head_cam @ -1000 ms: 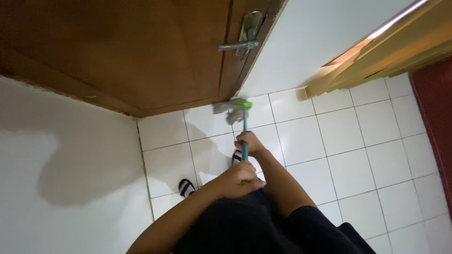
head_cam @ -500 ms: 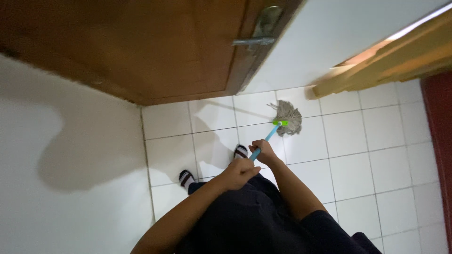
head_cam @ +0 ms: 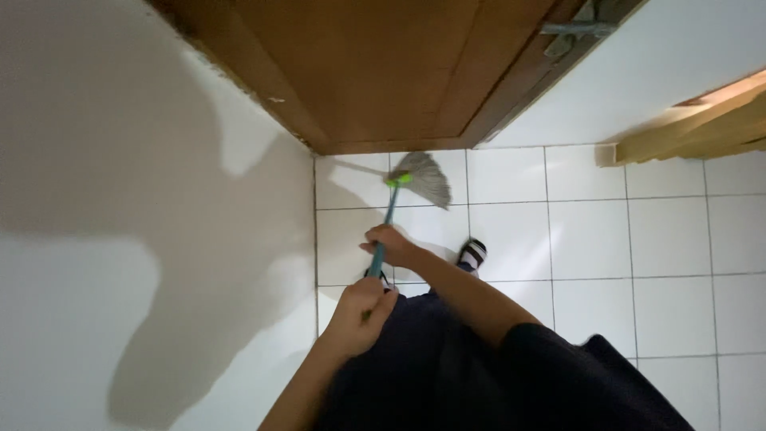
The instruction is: The person mops a tiled entryway floor using a string mop with a blue handle and green connector. They move the mop back and forth across the tiles in a repetitive pattern, covering the area near a wooden door and a small plastic stool.
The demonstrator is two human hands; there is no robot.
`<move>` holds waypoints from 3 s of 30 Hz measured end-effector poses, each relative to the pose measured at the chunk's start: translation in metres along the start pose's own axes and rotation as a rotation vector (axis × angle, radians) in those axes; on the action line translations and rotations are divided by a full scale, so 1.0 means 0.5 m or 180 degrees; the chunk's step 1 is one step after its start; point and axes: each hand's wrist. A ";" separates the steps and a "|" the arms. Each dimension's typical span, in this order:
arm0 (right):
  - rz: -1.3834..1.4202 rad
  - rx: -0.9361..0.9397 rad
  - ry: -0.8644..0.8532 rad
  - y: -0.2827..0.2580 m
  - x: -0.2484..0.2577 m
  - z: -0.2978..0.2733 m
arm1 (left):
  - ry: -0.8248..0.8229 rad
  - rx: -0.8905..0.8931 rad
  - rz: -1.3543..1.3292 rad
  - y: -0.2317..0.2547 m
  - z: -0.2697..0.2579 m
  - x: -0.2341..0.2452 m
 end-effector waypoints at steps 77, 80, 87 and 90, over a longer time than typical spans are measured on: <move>0.0218 0.0042 -0.0908 -0.306 -0.294 -0.146 | -0.0805 -0.0288 0.0635 -0.012 -0.359 -0.090; 0.0349 -0.0325 -0.1313 -0.324 -0.262 -0.164 | -0.1043 -0.0491 0.0414 -0.007 -0.354 -0.109; 0.0847 -0.0708 -0.0834 -0.324 -0.154 -0.258 | -0.1266 -0.0970 -0.0365 -0.017 -0.308 -0.159; 0.0462 -0.0894 -0.0790 -0.331 -0.099 -0.346 | -0.1394 -0.0993 -0.0720 0.021 -0.312 -0.207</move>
Point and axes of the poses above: each hand's wrist, its own z-axis towards the middle knuckle, its own x-axis out of the back of the hand, y = z × x, and after that the axes turned 14 degrees about x, right-handed
